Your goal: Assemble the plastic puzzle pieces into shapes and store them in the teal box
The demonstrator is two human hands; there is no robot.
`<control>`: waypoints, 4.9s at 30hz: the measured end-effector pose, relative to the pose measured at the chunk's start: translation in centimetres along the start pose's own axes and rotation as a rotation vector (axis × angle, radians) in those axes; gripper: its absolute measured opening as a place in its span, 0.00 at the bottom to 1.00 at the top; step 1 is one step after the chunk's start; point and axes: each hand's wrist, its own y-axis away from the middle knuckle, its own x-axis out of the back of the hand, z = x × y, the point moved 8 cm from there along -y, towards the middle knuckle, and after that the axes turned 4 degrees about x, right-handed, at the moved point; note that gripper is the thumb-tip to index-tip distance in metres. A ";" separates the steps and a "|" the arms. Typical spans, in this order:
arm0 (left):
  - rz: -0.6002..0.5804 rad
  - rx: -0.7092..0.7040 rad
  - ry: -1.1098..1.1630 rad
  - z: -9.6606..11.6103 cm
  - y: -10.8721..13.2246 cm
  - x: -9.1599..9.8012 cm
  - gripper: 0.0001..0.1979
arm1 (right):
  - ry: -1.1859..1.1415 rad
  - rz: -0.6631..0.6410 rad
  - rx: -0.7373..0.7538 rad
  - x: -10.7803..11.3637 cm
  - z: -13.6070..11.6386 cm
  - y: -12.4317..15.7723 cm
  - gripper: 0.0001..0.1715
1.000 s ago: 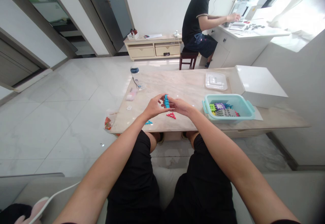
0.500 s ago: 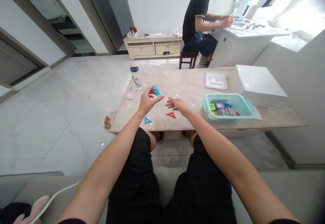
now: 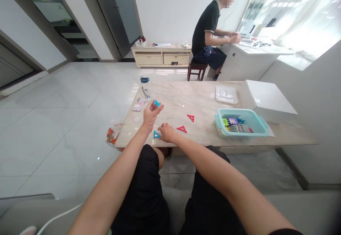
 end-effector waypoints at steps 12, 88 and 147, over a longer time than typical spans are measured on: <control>0.074 0.012 -0.026 -0.1 0.1 1.5 0.30 | 0.068 -0.082 -0.015 -2.2 -2.6 -2.8 0.30; -0.400 -0.010 -0.119 0.1 2.6 -9.0 0.41 | -1.478 0.559 -0.156 11.4 13.5 8.9 0.19; -0.393 -0.144 -0.440 0.3 3.2 -9.6 0.40 | -1.605 0.327 -0.166 9.6 9.9 8.5 0.16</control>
